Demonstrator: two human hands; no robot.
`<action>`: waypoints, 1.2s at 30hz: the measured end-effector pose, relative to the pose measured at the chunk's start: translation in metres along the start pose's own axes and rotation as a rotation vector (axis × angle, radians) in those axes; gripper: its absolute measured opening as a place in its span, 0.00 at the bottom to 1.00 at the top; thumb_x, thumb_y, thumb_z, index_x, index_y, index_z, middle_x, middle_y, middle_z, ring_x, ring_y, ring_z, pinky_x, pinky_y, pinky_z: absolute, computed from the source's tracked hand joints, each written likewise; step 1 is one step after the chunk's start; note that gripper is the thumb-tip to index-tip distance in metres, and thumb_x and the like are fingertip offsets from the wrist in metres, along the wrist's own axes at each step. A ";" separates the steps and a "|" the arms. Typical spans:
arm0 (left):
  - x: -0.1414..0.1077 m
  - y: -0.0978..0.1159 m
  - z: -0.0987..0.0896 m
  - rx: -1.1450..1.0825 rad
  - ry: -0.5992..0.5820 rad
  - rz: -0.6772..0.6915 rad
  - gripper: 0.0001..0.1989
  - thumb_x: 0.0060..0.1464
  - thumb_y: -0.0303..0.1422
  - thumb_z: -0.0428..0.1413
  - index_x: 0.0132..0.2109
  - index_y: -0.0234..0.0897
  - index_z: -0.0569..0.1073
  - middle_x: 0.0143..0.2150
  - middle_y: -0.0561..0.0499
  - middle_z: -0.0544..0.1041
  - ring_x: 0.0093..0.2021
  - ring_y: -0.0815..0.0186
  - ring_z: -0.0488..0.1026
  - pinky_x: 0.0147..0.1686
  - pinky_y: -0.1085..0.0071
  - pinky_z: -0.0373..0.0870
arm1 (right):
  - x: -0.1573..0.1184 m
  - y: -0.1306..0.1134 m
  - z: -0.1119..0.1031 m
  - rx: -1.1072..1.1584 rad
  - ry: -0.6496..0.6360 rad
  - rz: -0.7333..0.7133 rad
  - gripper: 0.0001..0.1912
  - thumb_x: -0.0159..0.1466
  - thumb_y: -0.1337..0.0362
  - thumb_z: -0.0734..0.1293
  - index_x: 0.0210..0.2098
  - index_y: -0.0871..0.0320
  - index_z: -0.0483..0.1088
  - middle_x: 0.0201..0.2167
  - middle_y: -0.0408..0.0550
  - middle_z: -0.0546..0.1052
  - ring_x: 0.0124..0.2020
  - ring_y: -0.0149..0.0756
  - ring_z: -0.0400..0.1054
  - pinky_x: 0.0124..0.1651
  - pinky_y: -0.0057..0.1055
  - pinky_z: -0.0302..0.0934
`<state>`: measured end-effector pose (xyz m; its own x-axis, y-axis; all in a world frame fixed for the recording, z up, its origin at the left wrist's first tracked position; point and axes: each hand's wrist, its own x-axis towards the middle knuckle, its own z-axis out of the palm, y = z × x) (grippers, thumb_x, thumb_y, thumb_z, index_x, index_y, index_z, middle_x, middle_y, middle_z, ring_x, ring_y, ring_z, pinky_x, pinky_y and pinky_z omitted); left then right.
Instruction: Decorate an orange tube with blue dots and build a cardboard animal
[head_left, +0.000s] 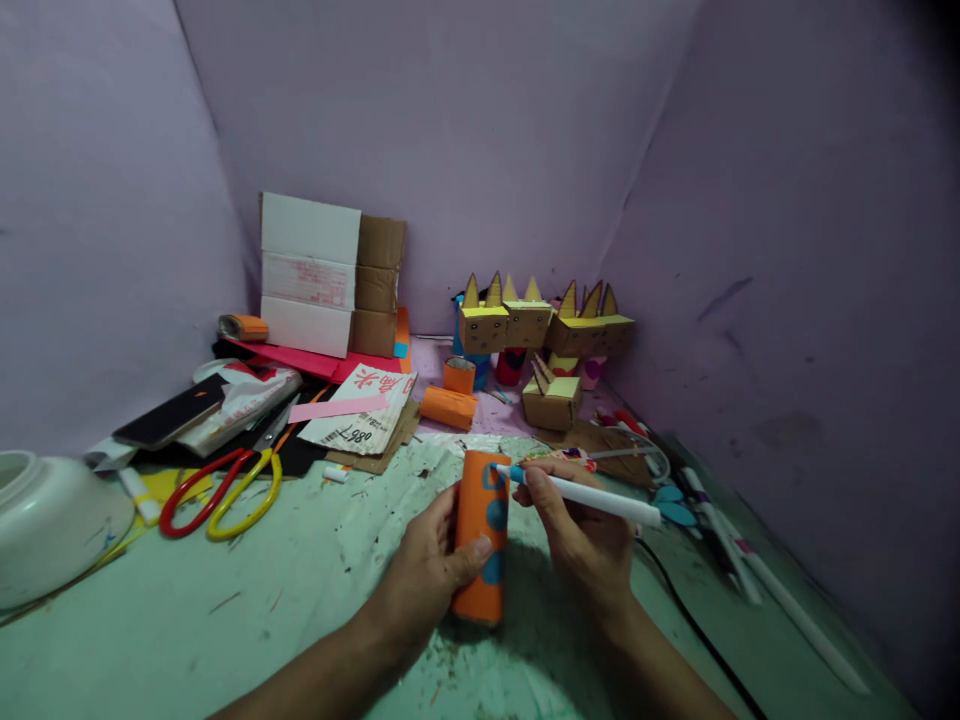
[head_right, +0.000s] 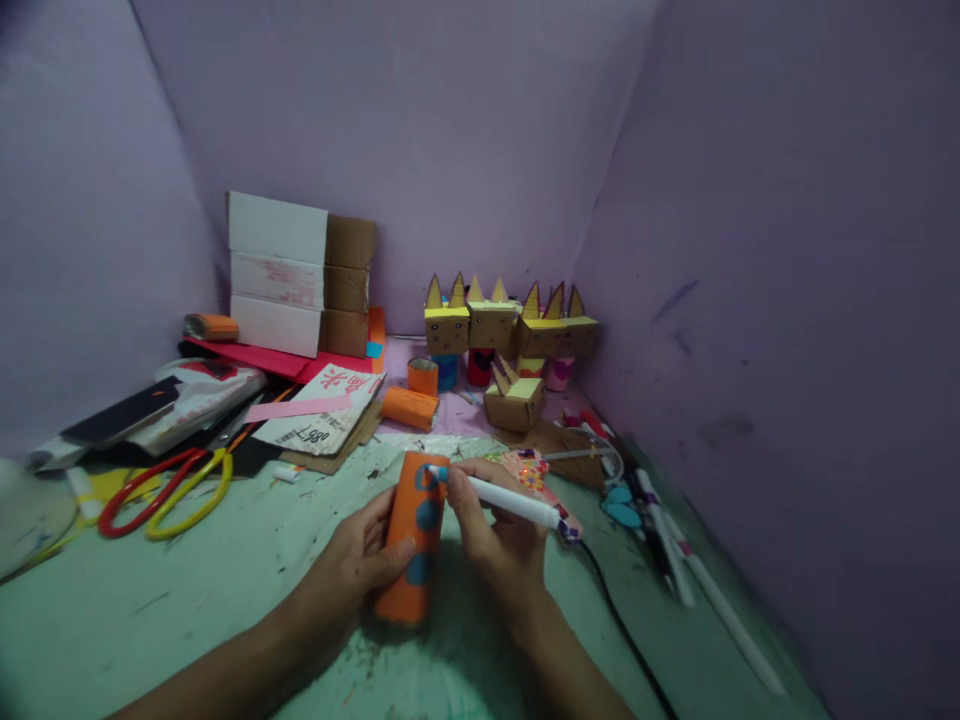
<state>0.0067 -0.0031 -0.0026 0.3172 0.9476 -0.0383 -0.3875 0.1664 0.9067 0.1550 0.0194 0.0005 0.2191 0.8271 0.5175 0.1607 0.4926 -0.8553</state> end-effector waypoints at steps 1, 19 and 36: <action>0.000 0.000 0.000 -0.001 0.003 0.000 0.35 0.46 0.35 0.63 0.61 0.34 0.65 0.58 0.41 0.72 0.59 0.50 0.65 0.57 0.61 0.62 | 0.000 0.000 0.000 -0.003 -0.001 -0.003 0.06 0.61 0.61 0.69 0.33 0.57 0.76 0.24 0.44 0.77 0.24 0.33 0.71 0.28 0.28 0.66; 0.001 -0.002 -0.001 -0.017 0.009 -0.011 0.35 0.46 0.35 0.64 0.61 0.34 0.65 0.58 0.40 0.71 0.59 0.50 0.66 0.57 0.60 0.61 | 0.000 0.003 -0.001 0.001 -0.052 -0.037 0.04 0.61 0.63 0.68 0.34 0.55 0.76 0.26 0.43 0.77 0.27 0.33 0.71 0.31 0.29 0.66; 0.002 -0.002 -0.003 -0.014 0.012 -0.012 0.33 0.47 0.34 0.63 0.60 0.34 0.65 0.58 0.41 0.72 0.57 0.51 0.67 0.56 0.60 0.62 | 0.000 -0.001 0.001 0.003 -0.024 0.026 0.06 0.61 0.61 0.68 0.32 0.56 0.75 0.24 0.43 0.76 0.24 0.32 0.70 0.28 0.27 0.65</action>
<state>0.0058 -0.0007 -0.0058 0.3113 0.9488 -0.0540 -0.3958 0.1811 0.9003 0.1542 0.0191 0.0013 0.2000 0.8459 0.4944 0.1520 0.4717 -0.8686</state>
